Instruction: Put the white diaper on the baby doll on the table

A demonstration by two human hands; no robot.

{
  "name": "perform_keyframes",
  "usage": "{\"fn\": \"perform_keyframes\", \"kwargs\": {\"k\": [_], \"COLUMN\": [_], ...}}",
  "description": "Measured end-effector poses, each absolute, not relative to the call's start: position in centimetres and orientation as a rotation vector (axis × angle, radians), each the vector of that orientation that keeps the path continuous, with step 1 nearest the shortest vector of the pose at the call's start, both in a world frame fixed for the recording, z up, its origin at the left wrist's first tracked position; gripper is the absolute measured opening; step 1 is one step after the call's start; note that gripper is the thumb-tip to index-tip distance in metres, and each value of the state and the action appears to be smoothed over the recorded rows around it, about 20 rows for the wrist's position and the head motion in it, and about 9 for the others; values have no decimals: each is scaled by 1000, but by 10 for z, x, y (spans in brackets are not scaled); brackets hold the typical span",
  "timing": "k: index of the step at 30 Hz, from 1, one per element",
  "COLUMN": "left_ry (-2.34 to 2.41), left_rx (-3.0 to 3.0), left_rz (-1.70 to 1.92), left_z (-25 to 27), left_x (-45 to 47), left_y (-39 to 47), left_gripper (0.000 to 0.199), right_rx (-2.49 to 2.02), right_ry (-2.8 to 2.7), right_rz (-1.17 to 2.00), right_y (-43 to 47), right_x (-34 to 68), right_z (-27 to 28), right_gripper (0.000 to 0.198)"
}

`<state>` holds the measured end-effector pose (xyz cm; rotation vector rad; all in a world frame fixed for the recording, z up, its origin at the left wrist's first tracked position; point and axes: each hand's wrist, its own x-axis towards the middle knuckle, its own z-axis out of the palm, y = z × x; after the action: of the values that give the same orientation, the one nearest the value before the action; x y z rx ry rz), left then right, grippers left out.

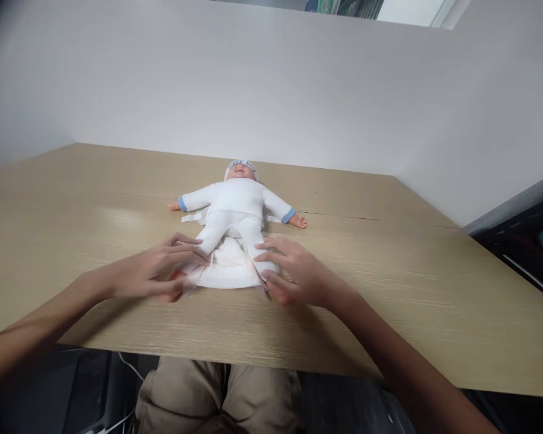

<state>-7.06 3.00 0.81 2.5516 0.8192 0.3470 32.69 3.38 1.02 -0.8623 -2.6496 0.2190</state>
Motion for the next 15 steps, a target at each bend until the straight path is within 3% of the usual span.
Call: {"fn": "perform_keyframes", "kwargs": {"k": [2, 4, 8, 15], "left_ry": [916, 989, 1050, 1160], "left_rx": [2557, 2589, 2679, 2431], "left_rz": [390, 443, 554, 901], "left_z": [5, 0, -6, 15], "left_x": [-61, -51, -40, -29], "left_y": [23, 19, 24, 57], "left_gripper": [51, 44, 13, 27], "right_rx": [-936, -991, -1084, -1120], "right_ry": [-2663, -2639, -2529, -2277], "right_rz": [108, -26, -116, 155], "right_y": [19, 7, 2, 40], "right_x": [316, 304, 289, 278], "right_z": [9, 2, -13, 3], "right_gripper": [49, 62, 38, 27]}}
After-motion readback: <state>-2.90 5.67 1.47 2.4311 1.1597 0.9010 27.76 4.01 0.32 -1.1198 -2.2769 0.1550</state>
